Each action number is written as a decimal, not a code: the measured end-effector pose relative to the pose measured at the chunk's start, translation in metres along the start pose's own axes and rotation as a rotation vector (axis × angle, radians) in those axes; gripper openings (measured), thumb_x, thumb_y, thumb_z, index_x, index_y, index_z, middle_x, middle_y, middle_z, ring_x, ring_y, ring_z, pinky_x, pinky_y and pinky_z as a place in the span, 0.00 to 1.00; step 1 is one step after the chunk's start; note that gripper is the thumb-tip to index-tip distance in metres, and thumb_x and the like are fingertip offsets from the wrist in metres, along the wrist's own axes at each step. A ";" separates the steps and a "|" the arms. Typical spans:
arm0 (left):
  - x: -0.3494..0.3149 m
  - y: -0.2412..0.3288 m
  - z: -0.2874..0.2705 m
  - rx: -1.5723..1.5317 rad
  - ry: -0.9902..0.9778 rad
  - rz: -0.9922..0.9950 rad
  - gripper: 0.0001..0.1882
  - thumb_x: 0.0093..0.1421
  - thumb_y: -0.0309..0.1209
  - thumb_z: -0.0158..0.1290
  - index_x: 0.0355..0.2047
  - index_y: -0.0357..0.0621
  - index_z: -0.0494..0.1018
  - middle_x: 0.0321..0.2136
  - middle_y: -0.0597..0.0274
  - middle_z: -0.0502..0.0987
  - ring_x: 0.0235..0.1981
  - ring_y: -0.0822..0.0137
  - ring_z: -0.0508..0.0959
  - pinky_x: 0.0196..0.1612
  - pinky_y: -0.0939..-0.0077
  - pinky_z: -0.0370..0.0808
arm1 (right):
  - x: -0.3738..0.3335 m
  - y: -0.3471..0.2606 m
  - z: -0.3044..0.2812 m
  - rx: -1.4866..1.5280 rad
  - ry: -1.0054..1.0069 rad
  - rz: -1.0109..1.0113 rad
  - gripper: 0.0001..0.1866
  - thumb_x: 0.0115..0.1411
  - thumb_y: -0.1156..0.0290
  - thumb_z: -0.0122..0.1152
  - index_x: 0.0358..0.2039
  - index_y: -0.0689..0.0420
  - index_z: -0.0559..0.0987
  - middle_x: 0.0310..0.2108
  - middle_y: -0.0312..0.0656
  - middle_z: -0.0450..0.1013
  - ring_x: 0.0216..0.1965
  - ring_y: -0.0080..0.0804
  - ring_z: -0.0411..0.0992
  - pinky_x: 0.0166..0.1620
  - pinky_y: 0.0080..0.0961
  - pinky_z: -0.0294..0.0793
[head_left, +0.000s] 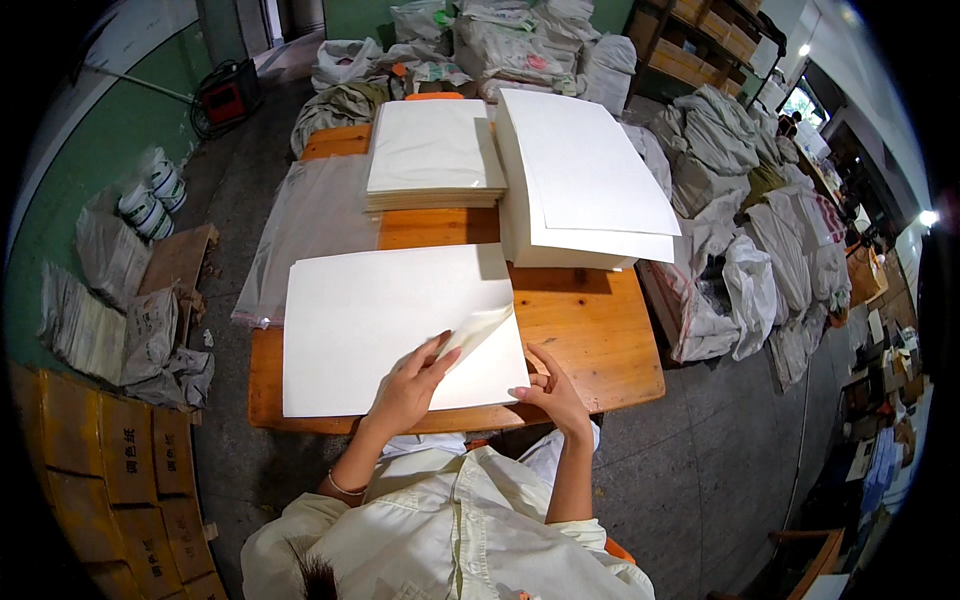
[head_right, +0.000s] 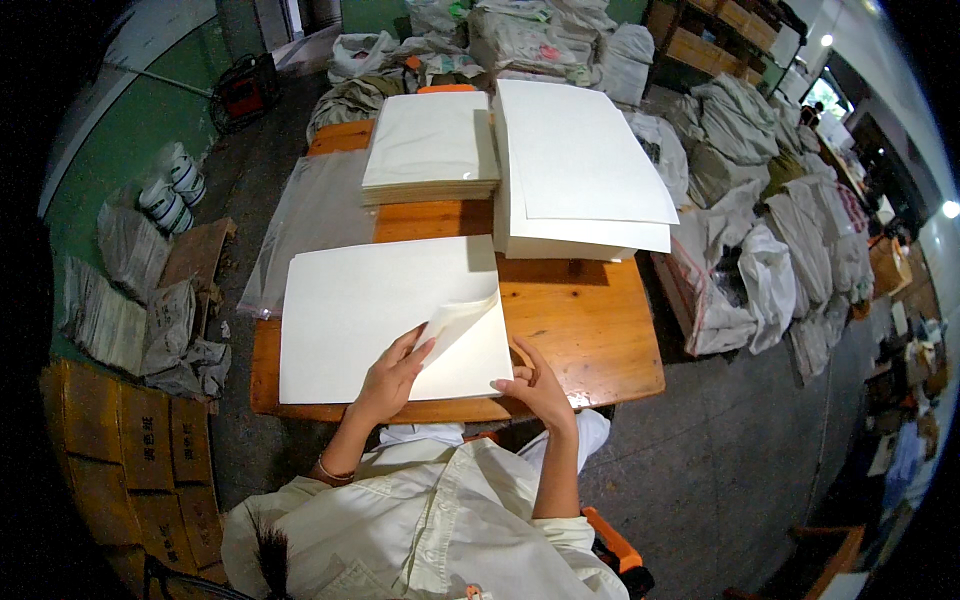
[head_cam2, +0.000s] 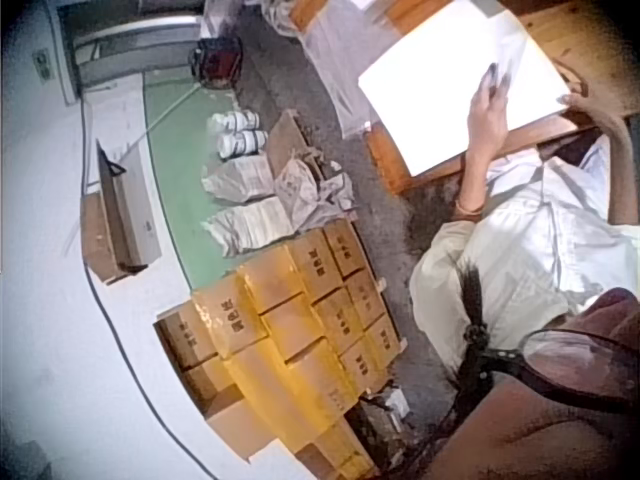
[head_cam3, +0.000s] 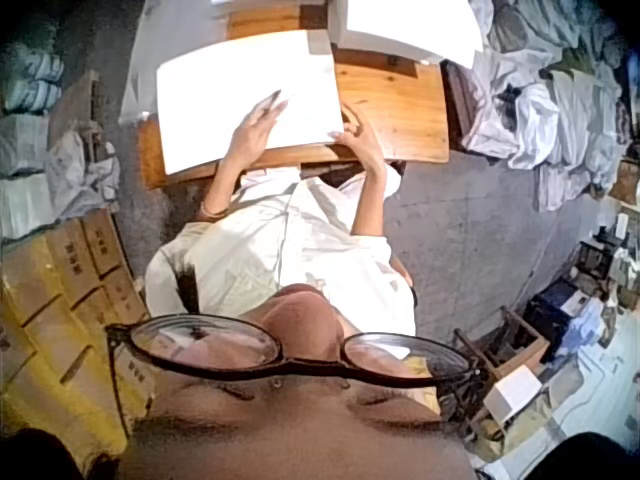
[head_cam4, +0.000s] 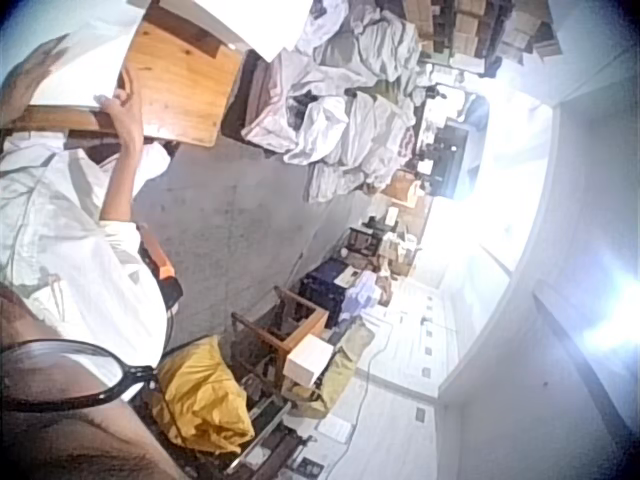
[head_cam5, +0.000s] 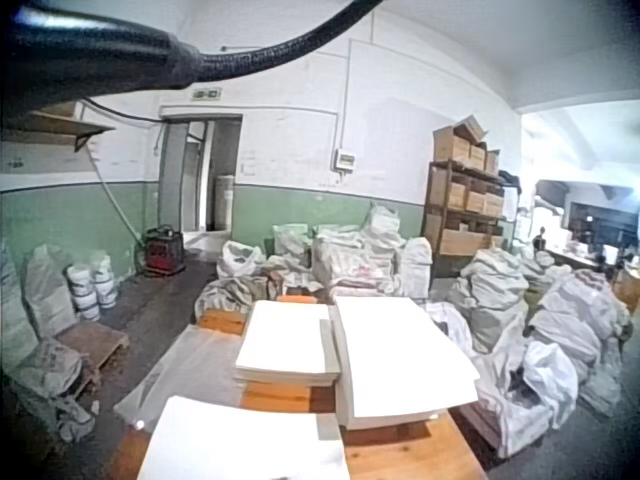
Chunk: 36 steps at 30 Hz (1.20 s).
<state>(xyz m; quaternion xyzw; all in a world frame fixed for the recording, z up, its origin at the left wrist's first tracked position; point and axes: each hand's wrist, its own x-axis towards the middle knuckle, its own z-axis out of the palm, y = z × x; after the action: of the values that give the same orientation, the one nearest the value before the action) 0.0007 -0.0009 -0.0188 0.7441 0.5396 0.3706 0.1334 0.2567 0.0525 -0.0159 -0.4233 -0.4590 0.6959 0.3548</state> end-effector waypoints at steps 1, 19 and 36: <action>0.000 0.000 -0.001 0.059 0.029 0.013 0.28 0.55 0.21 0.51 0.56 0.61 0.69 0.58 0.56 0.64 0.50 0.56 0.73 0.52 0.66 0.73 | 0.000 0.001 -0.002 -0.003 -0.025 -0.004 0.42 0.51 0.82 0.66 0.64 0.61 0.55 0.29 0.38 0.75 0.32 0.19 0.72 0.36 0.14 0.70; 0.001 -0.002 0.001 -0.118 -0.076 -0.036 0.27 0.54 0.31 0.57 0.56 0.62 0.69 0.61 0.59 0.61 0.52 0.60 0.72 0.54 0.66 0.72 | 0.001 -0.001 0.000 -0.006 -0.025 -0.006 0.43 0.49 0.83 0.67 0.64 0.62 0.56 0.28 0.39 0.76 0.30 0.20 0.73 0.35 0.14 0.72; 0.007 0.009 -0.007 -0.022 -0.156 0.043 0.29 0.51 0.32 0.60 0.56 0.63 0.70 0.63 0.56 0.57 0.52 0.57 0.72 0.54 0.65 0.72 | 0.004 0.004 0.000 -0.017 0.002 -0.008 0.44 0.49 0.82 0.68 0.64 0.63 0.55 0.27 0.37 0.75 0.30 0.18 0.73 0.34 0.12 0.70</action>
<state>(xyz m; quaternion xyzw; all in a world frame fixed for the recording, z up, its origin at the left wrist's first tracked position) 0.0033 0.0006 -0.0051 0.7806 0.5072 0.3204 0.1753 0.2547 0.0543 -0.0207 -0.4250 -0.4664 0.6901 0.3544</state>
